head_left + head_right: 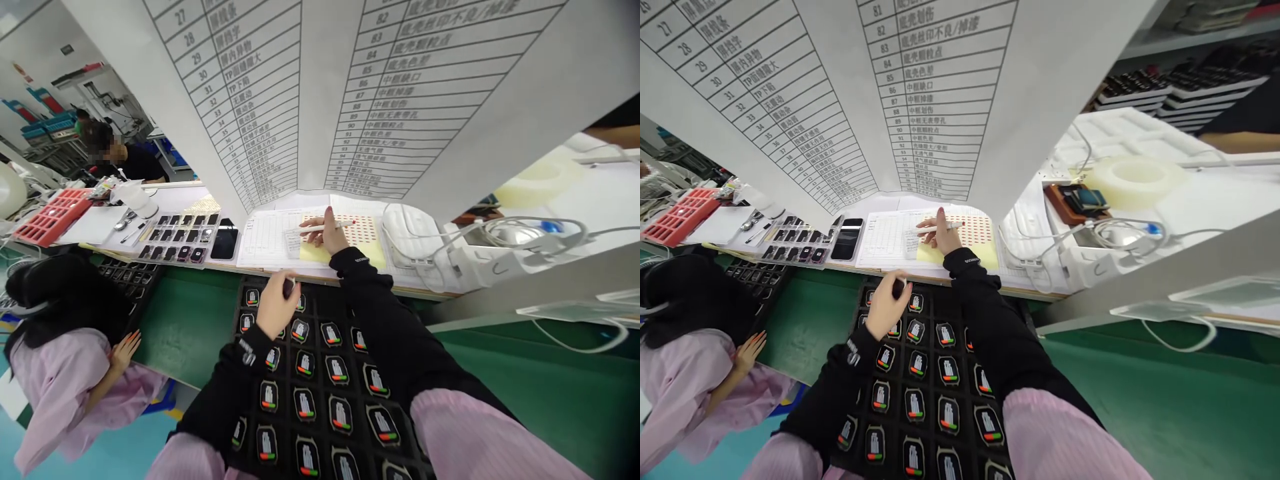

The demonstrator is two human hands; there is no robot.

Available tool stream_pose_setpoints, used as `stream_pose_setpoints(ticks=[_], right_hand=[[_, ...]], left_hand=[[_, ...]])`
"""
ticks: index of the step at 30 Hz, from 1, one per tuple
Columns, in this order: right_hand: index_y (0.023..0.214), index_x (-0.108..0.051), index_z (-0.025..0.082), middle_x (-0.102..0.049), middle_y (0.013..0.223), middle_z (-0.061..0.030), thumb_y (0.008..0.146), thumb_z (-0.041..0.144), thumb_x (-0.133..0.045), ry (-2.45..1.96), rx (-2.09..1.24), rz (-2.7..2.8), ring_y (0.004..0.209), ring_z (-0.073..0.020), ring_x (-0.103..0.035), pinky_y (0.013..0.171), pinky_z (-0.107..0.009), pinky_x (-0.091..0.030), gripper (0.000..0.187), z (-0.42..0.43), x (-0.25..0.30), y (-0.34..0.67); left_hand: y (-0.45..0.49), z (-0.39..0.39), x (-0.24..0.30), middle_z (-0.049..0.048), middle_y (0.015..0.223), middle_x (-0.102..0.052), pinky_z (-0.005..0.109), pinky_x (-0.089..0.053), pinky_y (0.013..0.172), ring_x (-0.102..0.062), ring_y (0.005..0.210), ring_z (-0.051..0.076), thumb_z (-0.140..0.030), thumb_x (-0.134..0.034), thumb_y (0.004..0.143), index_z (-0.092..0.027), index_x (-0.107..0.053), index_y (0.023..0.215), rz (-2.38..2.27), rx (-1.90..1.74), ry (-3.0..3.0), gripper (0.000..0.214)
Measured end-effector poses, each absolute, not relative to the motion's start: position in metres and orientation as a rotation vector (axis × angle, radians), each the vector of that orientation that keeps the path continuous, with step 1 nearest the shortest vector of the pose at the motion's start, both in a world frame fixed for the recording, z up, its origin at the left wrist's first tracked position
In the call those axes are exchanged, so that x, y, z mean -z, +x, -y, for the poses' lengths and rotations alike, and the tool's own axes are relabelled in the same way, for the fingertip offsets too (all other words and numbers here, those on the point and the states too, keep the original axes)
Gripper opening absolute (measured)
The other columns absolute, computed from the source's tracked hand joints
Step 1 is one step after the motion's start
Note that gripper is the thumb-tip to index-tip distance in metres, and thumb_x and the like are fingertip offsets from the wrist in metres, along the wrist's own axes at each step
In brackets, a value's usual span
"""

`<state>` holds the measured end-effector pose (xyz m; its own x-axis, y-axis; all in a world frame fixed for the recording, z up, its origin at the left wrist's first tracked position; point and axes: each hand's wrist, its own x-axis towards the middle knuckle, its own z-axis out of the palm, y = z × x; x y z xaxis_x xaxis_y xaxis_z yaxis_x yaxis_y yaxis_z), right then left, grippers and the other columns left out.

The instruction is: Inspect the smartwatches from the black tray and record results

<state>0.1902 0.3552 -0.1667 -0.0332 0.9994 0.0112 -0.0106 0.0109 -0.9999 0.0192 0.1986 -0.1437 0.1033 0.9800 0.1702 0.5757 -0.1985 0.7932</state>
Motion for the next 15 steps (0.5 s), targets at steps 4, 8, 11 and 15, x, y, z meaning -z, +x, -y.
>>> stream_pose_setpoints(ticks=[4,8,11,15], right_hand=[[0.071,-0.056,0.02,-0.062,0.063,-0.0013,0.07,0.06,-0.074,-1.273,-1.055,1.274,0.053,-0.0132,-0.055,0.048,-0.024,-0.042,0.044,-0.354,0.167,0.187],[0.052,-0.034,0.023,-0.041,0.049,0.0055,0.076,0.033,-0.068,-1.44,-0.719,1.367,0.051,-0.012,-0.042,0.056,-0.028,-0.038,0.042,-0.355,0.168,0.184],[0.051,-0.025,0.023,-0.029,0.048,0.0066,0.072,0.017,-0.059,-1.512,-0.584,1.438,0.051,-0.012,-0.033,0.057,-0.028,-0.032,0.041,-0.356,0.167,0.182],[0.054,-0.022,0.024,-0.024,0.05,0.0068,0.07,0.015,-0.054,-1.515,-0.551,1.462,0.052,-0.0121,-0.027,0.056,-0.028,-0.029,0.037,-0.357,0.168,0.182]], left_hand=[[0.044,-0.255,0.149,0.0065,0.094,-0.062,0.033,-0.045,0.078,-0.063,0.087,0.023,-0.029,-0.047,0.094,-0.027,-0.057,0.129,-1.811,-0.634,2.264,0.037],[0.053,-0.274,0.162,0.0077,0.092,-0.067,0.034,-0.043,0.074,-0.064,0.085,0.025,-0.036,-0.044,0.096,-0.029,-0.06,0.13,-1.935,-0.451,2.355,0.039],[0.052,-0.273,0.167,0.0077,0.092,-0.069,0.035,-0.042,0.077,-0.065,0.088,0.025,-0.035,-0.045,0.095,-0.029,-0.063,0.128,-1.98,-0.483,2.341,0.038],[0.051,-0.272,0.169,0.0074,0.091,-0.069,0.034,-0.041,0.077,-0.065,0.088,0.024,-0.034,-0.046,0.094,-0.03,-0.065,0.126,-1.978,-0.515,2.303,0.037]])
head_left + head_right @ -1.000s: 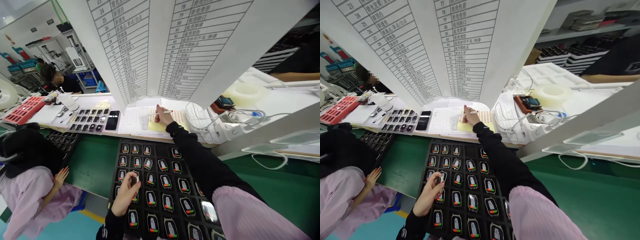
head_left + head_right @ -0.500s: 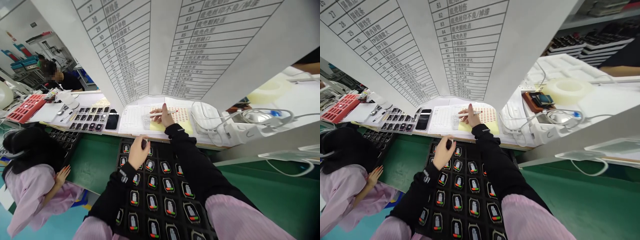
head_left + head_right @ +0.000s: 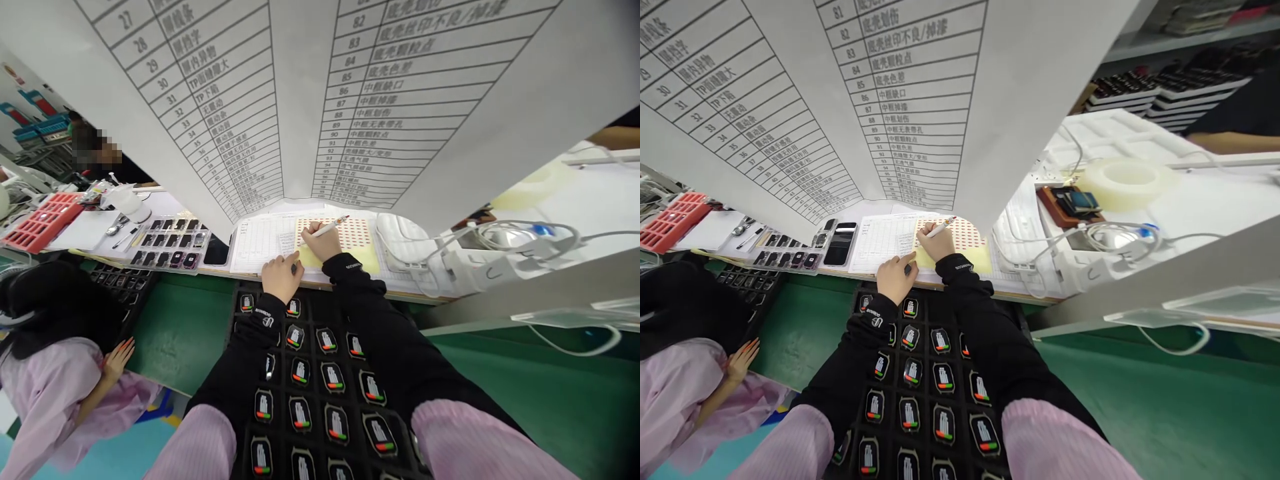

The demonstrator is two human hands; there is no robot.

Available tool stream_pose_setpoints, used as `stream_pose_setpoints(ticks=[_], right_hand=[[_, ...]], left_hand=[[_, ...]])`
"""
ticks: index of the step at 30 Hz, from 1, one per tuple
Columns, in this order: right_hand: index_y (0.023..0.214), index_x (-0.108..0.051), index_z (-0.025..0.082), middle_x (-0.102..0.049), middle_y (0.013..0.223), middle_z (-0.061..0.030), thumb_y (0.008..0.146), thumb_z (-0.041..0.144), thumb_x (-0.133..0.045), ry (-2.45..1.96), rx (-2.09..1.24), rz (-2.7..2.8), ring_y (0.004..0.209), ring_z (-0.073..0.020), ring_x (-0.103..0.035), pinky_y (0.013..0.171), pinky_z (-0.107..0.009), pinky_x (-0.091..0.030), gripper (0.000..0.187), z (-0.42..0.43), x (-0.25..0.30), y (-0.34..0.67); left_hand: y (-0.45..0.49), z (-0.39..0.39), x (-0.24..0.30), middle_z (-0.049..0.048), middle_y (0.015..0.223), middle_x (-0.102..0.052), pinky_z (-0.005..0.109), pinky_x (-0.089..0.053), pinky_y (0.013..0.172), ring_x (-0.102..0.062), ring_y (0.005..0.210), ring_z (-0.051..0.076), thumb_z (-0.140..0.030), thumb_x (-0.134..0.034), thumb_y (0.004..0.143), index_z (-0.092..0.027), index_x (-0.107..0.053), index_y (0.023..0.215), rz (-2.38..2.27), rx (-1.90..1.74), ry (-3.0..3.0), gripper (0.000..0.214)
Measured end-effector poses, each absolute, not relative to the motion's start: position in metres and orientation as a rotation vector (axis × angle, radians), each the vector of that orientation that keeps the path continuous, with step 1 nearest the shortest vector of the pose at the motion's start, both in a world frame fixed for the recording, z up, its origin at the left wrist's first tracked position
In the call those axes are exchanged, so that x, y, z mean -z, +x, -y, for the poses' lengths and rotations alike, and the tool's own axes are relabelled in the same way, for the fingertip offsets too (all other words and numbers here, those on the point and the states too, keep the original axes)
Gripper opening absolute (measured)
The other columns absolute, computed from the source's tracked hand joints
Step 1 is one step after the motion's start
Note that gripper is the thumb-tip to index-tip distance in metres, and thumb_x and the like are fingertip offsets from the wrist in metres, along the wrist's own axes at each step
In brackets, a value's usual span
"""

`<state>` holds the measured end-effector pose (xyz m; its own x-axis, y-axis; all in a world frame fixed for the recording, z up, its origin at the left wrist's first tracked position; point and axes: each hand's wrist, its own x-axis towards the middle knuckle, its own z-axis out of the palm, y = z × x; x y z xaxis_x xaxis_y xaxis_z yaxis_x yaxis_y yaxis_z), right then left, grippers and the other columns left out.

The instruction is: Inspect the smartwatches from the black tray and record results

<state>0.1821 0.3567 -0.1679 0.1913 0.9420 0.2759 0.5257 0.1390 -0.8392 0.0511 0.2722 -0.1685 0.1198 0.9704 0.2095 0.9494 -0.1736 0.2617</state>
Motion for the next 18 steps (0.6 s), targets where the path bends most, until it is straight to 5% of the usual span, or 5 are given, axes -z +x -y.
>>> stream_pose_setpoints(ticks=[18], right_hand=[[0.055,-0.02,0.025,-0.024,0.049,0.0069,0.064,0.018,-0.052,-1.515,-0.455,1.503,0.051,-0.0125,-0.026,0.056,-0.029,-0.031,0.034,-0.361,0.177,0.183]], left_hand=[[0.052,-0.278,0.179,0.0058,0.087,-0.071,0.032,-0.042,0.073,-0.066,0.083,0.023,-0.031,-0.048,0.091,-0.029,-0.071,0.116,-1.994,-0.684,2.257,0.034]])
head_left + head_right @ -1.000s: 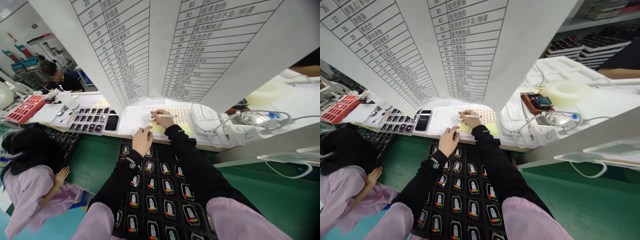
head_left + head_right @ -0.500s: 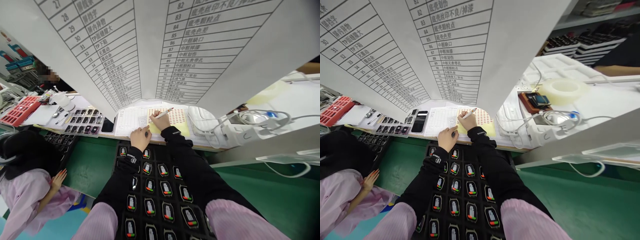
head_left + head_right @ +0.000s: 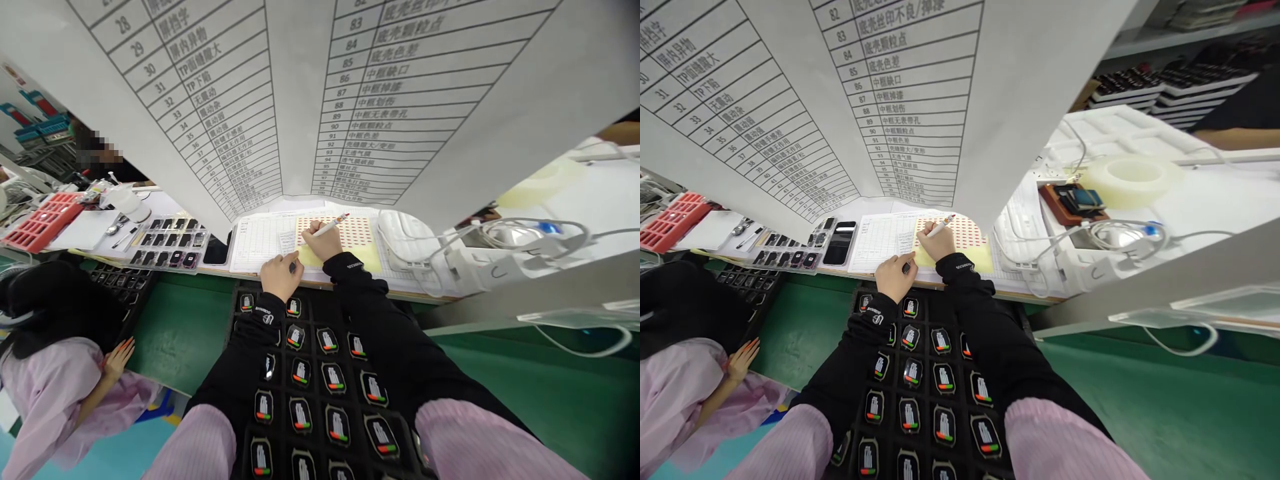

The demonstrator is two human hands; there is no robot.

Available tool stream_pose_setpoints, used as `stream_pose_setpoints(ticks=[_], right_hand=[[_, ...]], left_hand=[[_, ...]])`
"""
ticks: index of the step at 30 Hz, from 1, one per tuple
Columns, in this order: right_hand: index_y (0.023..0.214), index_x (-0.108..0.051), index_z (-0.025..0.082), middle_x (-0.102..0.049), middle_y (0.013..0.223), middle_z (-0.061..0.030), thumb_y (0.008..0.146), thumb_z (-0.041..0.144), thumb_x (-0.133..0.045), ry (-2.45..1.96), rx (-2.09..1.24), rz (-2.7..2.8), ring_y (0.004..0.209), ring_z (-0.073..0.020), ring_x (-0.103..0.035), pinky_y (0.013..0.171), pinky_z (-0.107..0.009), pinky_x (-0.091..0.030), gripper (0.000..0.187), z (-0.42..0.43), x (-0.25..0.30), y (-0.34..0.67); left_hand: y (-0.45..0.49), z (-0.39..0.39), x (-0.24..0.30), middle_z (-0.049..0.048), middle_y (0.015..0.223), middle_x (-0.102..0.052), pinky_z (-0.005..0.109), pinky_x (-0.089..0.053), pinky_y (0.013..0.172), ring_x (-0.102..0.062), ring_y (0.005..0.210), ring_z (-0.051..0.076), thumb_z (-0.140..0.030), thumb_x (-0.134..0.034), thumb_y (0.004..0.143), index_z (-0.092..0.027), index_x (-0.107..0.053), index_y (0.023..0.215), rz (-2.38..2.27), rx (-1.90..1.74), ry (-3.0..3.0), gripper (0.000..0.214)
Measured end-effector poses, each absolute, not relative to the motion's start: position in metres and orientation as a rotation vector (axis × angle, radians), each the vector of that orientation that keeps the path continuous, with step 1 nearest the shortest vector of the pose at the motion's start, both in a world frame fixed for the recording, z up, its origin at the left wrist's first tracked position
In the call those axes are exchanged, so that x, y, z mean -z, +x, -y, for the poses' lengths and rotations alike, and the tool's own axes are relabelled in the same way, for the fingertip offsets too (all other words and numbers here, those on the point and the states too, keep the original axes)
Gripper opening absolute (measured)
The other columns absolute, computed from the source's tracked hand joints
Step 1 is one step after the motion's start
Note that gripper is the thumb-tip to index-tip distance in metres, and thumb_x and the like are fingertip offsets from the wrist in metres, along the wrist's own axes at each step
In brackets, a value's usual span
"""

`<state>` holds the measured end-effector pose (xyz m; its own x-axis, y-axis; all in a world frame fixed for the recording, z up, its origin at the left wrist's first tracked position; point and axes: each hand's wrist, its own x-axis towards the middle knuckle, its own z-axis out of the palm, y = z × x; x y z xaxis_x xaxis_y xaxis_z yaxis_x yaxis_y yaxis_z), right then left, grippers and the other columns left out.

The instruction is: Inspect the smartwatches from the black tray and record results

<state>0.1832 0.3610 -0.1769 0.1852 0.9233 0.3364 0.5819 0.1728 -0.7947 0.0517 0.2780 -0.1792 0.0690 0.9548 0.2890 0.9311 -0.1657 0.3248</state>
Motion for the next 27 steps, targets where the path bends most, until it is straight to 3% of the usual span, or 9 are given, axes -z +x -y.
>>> stream_pose_setpoints(ticks=[6,9,12,18,23,27], right_hand=[[0.055,-0.023,0.024,-0.027,0.048,0.0067,0.072,0.022,-0.057,-1.444,-0.516,1.405,0.049,-0.0118,-0.032,0.055,-0.027,-0.034,0.038,-0.361,0.181,0.185],[0.07,-0.046,0.023,-0.049,0.054,0.0051,0.087,0.045,-0.055,-1.382,-0.574,1.283,0.05,-0.0131,-0.047,0.056,-0.026,-0.04,0.029,-0.358,0.18,0.185],[0.096,-0.057,0.022,-0.066,0.067,0.001,0.095,0.057,-0.041,-1.39,-0.65,1.412,0.055,-0.0153,-0.059,0.062,-0.027,-0.047,0.038,-0.355,0.178,0.185],[0.103,-0.065,0.018,-0.072,0.083,-0.0104,0.092,0.031,-0.052,-1.524,-0.434,1.84,0.089,-0.0287,-0.067,0.083,-0.037,-0.047,0.021,-0.337,0.175,0.189],[0.108,-0.064,0.018,-0.073,0.091,-0.0115,0.094,0.032,-0.048,-1.523,-0.524,1.833,0.087,-0.0291,-0.069,0.081,-0.039,-0.05,0.026,-0.313,0.179,0.196],[0.107,-0.064,0.023,-0.075,0.097,-0.0083,0.095,0.033,-0.046,-1.48,-0.628,1.763,0.09,-0.0271,-0.071,0.084,-0.041,-0.052,0.024,-0.299,0.181,0.199]], left_hand=[[0.052,-0.279,0.178,0.0048,0.088,-0.072,0.031,-0.043,0.073,-0.067,0.084,0.022,-0.032,-0.047,0.092,-0.029,-0.072,0.114,-2.015,-0.66,2.208,0.034],[0.052,-0.278,0.176,0.0049,0.092,-0.072,0.03,-0.044,0.076,-0.067,0.086,0.022,-0.032,-0.046,0.092,-0.029,-0.07,0.115,-2.006,-0.632,2.191,0.034],[0.051,-0.276,0.169,0.0057,0.096,-0.073,0.031,-0.046,0.079,-0.067,0.088,0.023,-0.034,-0.047,0.092,-0.027,-0.065,0.12,-2.0,-0.618,2.151,0.035],[0.044,-0.283,0.145,0.0105,0.092,-0.073,0.039,-0.048,0.081,-0.068,0.092,0.031,-0.034,-0.052,0.088,-0.023,-0.06,0.121,-1.942,-0.498,1.905,0.036],[0.038,-0.289,0.137,0.0134,0.103,-0.073,0.037,-0.047,0.086,-0.066,0.101,0.03,-0.03,-0.054,0.083,-0.019,-0.07,0.096,-1.844,-0.49,1.669,0.023],[0.041,-0.282,0.142,0.0134,0.09,-0.074,0.037,-0.048,0.085,-0.067,0.095,0.03,-0.034,-0.063,0.078,-0.017,-0.072,0.076,-1.768,-0.528,1.631,0.02]])
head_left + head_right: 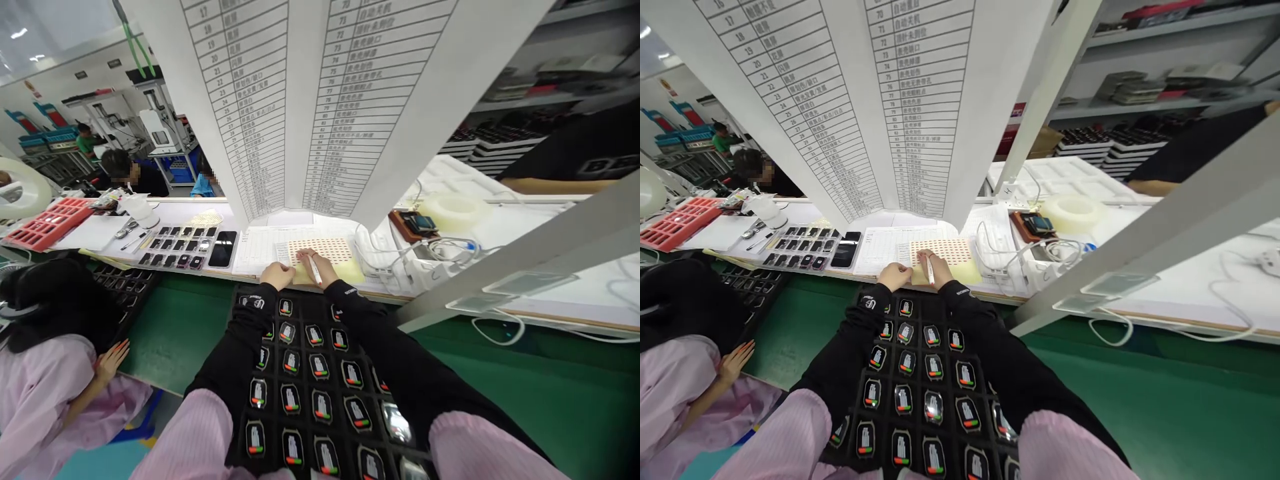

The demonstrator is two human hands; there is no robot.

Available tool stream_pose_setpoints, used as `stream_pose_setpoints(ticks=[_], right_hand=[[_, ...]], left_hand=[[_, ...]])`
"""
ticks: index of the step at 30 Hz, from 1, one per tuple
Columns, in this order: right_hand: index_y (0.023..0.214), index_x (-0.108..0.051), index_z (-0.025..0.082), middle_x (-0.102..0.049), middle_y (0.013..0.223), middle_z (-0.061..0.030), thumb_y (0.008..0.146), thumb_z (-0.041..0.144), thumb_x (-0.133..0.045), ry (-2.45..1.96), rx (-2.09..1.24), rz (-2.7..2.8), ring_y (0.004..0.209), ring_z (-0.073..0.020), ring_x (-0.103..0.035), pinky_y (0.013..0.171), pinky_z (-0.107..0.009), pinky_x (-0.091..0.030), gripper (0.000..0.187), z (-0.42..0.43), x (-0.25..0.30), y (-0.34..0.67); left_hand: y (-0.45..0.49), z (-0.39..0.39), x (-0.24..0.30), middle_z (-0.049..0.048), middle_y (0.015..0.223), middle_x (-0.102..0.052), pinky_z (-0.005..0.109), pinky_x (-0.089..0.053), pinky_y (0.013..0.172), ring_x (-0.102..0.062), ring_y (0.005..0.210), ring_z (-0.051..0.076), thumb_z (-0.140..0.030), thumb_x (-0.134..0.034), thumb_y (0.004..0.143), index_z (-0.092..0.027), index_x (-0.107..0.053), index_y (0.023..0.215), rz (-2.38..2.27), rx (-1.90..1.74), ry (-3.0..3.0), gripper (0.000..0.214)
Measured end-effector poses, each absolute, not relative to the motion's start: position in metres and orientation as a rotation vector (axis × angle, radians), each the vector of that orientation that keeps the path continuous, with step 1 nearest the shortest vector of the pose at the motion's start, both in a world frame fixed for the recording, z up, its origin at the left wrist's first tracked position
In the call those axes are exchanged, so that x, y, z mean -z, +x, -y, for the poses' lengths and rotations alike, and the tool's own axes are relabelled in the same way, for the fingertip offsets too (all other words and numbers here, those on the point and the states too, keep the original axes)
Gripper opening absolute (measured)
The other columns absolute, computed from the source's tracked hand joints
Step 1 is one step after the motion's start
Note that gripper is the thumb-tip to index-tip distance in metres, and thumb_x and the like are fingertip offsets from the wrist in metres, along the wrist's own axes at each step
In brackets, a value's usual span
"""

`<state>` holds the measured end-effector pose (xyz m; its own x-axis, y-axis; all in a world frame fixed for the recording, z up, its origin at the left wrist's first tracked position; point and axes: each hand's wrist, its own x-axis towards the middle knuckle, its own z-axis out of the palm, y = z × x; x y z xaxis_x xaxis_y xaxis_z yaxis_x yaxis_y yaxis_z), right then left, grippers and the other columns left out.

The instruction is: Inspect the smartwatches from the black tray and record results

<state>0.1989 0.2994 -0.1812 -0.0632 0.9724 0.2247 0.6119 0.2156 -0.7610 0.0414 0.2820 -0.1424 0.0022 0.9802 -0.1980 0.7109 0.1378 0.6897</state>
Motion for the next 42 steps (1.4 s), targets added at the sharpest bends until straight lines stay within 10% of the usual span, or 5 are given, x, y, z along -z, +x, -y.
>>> stream_pose_setpoints(ticks=[10,28,37,42], right_hand=[[0.09,-0.059,0.021,-0.074,0.086,-0.0053,0.08,0.032,-0.063,-1.263,-0.813,1.705,0.084,-0.0196,-0.071,0.08,-0.031,-0.055,0.015,-0.287,0.171,0.209],[0.075,-0.053,0.022,-0.066,0.071,0.0001,0.074,0.014,-0.056,-1.279,-0.515,1.969,0.063,-0.0161,-0.063,0.065,-0.026,-0.05,0.009,-0.291,0.143,0.217],[0.083,-0.051,0.023,-0.066,0.079,-0.0014,0.079,0.021,-0.054,-1.2,-0.486,1.919,0.071,-0.0162,-0.063,0.07,-0.028,-0.051,0.005,-0.266,0.138,0.207],[0.079,-0.055,0.023,-0.064,0.076,-0.0037,0.077,0.015,-0.056,-1.167,-0.382,2.199,0.076,-0.02,-0.061,0.069,-0.029,-0.045,0.008,-0.251,0.129,0.203]], left_hand=[[0.05,-0.284,0.172,0.0112,0.085,-0.075,0.028,-0.054,0.077,-0.069,0.077,0.018,-0.026,-0.067,0.08,-0.007,-0.073,0.104,-1.465,-0.841,1.373,0.031],[0.055,-0.278,0.162,0.0077,0.092,-0.072,0.031,-0.049,0.091,-0.065,0.09,0.018,-0.018,-0.067,0.078,-0.014,-0.073,0.091,-1.483,-1.021,1.488,0.015],[0.048,-0.255,0.148,0.0156,0.111,-0.065,0.033,-0.051,0.088,-0.065,0.096,0.02,-0.01,-0.077,0.067,-0.01,-0.045,0.128,-1.573,-0.973,1.405,0.069],[0.05,-0.241,0.139,0.0179,0.118,-0.065,0.038,-0.048,0.098,-0.063,0.108,0.025,-0.01,-0.077,0.067,-0.01,-0.053,0.12,-1.557,-0.895,1.573,0.058]])
